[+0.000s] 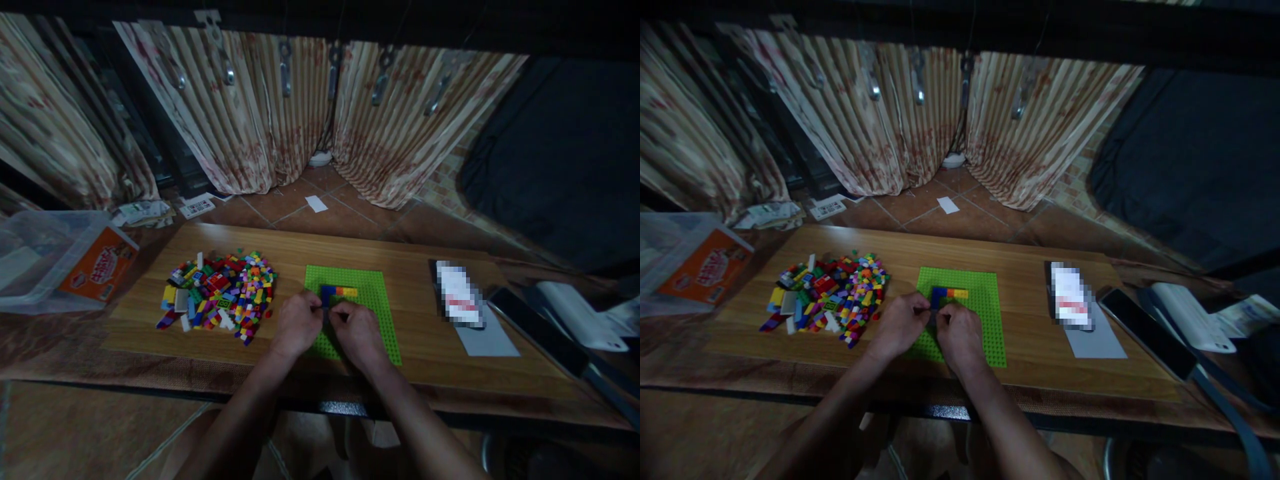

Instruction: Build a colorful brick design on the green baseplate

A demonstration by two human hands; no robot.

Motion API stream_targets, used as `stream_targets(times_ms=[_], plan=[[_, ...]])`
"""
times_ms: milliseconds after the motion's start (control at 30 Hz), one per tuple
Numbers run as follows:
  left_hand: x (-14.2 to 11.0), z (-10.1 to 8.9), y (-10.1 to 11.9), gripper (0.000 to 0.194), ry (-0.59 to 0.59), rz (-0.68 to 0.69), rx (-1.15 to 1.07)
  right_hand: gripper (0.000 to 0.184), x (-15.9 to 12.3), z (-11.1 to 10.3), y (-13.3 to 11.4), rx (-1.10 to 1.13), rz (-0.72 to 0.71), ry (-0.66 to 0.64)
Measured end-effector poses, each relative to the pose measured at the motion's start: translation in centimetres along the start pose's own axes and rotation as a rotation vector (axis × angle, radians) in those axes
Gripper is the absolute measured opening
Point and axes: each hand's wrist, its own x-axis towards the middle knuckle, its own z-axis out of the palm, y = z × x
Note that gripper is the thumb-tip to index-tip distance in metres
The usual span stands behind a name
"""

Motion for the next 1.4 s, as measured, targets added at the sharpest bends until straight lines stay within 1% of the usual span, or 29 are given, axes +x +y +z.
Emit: stream_targets(times_ms=[100, 233, 367, 500, 567, 633, 700, 733, 800, 867, 933, 1000, 1067, 1167, 1267, 1333, 1400], plan=[[0.0, 0.0, 0.2, 0.018, -0.005, 0.003, 0.028, 0.020, 0.1, 0.0, 0.0, -0.006, -0.010, -0.003], [0.1, -0.1, 0.5, 0.018, -0.019, -0.015, 0.055, 0.020, 0.3, -0.1, -0.1, -0.019, 0.004, -0.039], [0.1, -0.1, 0.7, 0.019, 0.004, -0.014, 0.082, 0.020, 0.5, 0.0, 0.0, -0.018, -0.007, -0.041], [0.1, -0.1, 0.6, 0.019, 0.006, 0.010, 0.109, 0.020, 0.6, 0.2, 0.0, -0.018, -0.016, -0.033], [0.0, -0.3, 0.4, 0.017, 0.000, 0.036, 0.103, 0.020, 0.5, 0.0, 0.0, 0.021, -0.032, -0.040], [0.0, -0.5, 0.1, 0.016, -0.016, 0.072, 0.068, 0.020, 0.4, -0.5, 0.1, 0.097, -0.047, -0.033], [-0.1, -0.9, -0.3, 0.017, -0.016, 0.109, 0.031, 0.021, 0.3, -1.6, 0.5, 0.178, -0.042, 0.011], [-0.2, -1.1, -0.4, 0.019, 0.014, 0.121, 0.016, 0.022, 0.3, -2.3, 0.9, 0.209, -0.026, 0.050], [-0.3, -1.2, -0.5, 0.023, 0.118, 0.135, 0.013, 0.024, 0.4, -3.8, 1.8, 0.233, 0.017, 0.151], [-0.4, -0.7, -0.3, 0.030, 0.217, 0.179, 0.071, 0.025, 0.7, -5.1, 2.9, 0.211, 0.055, 0.240], [-0.5, 0.2, 0.1, 0.041, 0.259, 0.275, 0.187, 0.025, 0.9, -5.9, 3.8, 0.172, 0.079, 0.277], [-0.5, 1.6, 0.5, 0.051, 0.269, 0.380, 0.314, 0.025, 0.9, -6.1, 4.1, 0.137, 0.081, 0.267], [-0.4, 2.7, 0.8, 0.057, 0.261, 0.444, 0.422, 0.024, 0.8, -5.9, 3.8, 0.101, 0.051, 0.239], [0.2, 3.8, 1.0, 0.061, 0.255, 0.490, 0.535, 0.024, 0.4, -5.5, 2.9, 0.007, 0.008, 0.200], [1.1, 4.1, 0.9, 0.063, 0.295, 0.520, 0.586, 0.023, 0.3, -5.3, 2.3, -0.087, 0.010, 0.152], [1.7, 4.4, 0.9, 0.063, 0.296, 0.518, 0.605, 0.022, 0.3, -5.2, 2.3, -0.121, 0.012, 0.126], [1.9, 4.7, 1.0, 0.060, 0.266, 0.500, 0.625, 0.022, 0.4, -5.3, 2.4, -0.135, 0.018, 0.110]])
